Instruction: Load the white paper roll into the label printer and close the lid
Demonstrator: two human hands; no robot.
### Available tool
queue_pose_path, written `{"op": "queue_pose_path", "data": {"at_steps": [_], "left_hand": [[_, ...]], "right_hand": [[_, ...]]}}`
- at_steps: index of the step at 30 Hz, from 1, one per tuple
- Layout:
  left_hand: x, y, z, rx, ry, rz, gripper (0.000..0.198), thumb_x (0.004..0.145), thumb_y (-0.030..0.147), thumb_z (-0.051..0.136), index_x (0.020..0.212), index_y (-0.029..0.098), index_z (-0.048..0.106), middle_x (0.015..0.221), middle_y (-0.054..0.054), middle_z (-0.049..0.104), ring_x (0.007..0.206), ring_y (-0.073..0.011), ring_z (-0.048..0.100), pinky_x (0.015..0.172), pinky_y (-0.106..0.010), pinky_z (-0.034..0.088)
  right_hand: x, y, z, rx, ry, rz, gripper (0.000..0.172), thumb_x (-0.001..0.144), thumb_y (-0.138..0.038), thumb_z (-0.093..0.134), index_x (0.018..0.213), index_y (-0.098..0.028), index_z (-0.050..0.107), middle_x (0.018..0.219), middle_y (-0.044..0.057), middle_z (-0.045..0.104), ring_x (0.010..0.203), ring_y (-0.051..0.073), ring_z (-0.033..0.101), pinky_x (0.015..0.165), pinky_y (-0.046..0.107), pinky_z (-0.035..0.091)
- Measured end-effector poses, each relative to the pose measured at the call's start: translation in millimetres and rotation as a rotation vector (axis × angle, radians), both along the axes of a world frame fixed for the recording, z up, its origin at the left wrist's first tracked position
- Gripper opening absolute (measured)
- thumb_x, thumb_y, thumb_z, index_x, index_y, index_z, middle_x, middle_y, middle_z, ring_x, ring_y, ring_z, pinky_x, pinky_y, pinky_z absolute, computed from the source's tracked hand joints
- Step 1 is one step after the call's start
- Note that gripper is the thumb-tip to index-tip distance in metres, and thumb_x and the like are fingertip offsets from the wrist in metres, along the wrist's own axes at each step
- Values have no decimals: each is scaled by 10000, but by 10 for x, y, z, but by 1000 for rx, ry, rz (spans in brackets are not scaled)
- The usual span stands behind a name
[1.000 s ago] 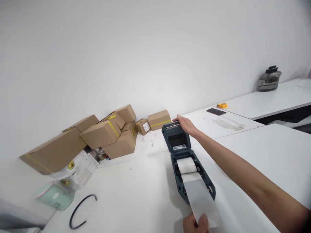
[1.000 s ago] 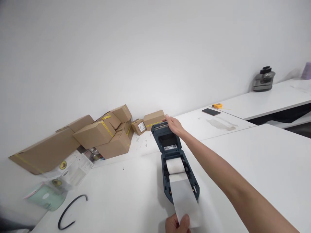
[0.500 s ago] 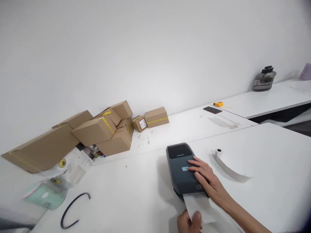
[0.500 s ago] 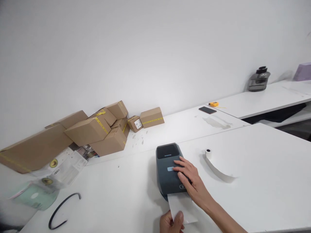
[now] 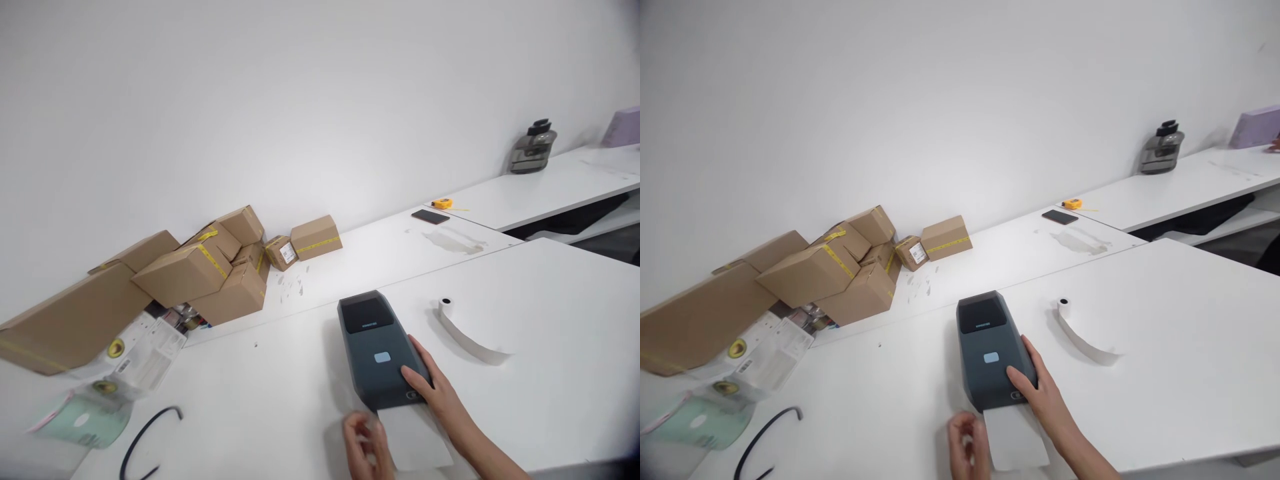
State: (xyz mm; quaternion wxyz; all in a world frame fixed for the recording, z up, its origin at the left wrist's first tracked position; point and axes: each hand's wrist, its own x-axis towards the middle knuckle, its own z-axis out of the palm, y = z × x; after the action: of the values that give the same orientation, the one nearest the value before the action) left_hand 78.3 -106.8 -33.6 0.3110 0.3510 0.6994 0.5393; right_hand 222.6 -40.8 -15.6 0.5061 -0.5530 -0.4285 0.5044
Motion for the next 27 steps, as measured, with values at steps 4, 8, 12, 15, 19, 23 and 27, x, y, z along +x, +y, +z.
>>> {"op": "queue_pose_path", "data": {"at_steps": [4,8,12,15,19,23,27], "left_hand": [[-56,280,415,48,-210,-68,790,794,717,538,1403,225,427,1514,-126,408,1358,-274,430,1013,-313,441],[-23,494,580,5,-434,-277,856,798,649,609,1487,228,325,1538,-109,413,1354,-267,466,1008,-298,470],[-21,528,475,28,-476,-283,830,813,607,624,1486,218,333,1519,-120,444,1320,-282,508,1008,-319,482],[-30,526,362,15,-456,-259,832,803,619,625,1482,224,351,1534,-113,425,1315,-294,512,996,-320,494],[-32,559,315,4,-398,-247,834,809,654,588,1480,224,346,1550,-111,399,1347,-296,477,996,-308,493],[-82,573,382,-4,-368,-312,856,810,661,580,1488,203,326,1550,-129,390,1365,-294,454,1009,-307,484],[-151,348,291,5,-289,-221,933,764,698,603,1492,192,312,1524,-156,415,1358,-289,461,980,-284,490]], "right_hand": [[-24,5,6,12,14,-14,843,793,-669,571,1497,-271,334,1545,86,421,1396,314,420,1090,444,441],[-24,10,-4,-6,19,-11,851,779,-678,581,1490,-279,338,1537,93,429,1381,324,436,1084,457,446],[-9,0,-43,-15,-16,-17,842,779,-672,587,1490,-295,337,1538,95,425,1375,333,441,1083,476,441],[-2,1,-85,8,-73,-52,834,790,-655,586,1496,-295,328,1558,97,390,1395,340,410,1100,500,414],[-9,15,-85,59,-90,-39,784,818,-635,566,1487,-298,337,1546,97,406,1380,340,427,1084,492,428],[3,3,-66,64,-56,3,788,820,-651,561,1485,-301,326,1549,93,402,1374,335,435,1061,470,457],[66,16,-224,99,-40,34,809,860,-705,445,1541,-324,234,1611,56,298,1441,315,338,1123,491,386]]}}
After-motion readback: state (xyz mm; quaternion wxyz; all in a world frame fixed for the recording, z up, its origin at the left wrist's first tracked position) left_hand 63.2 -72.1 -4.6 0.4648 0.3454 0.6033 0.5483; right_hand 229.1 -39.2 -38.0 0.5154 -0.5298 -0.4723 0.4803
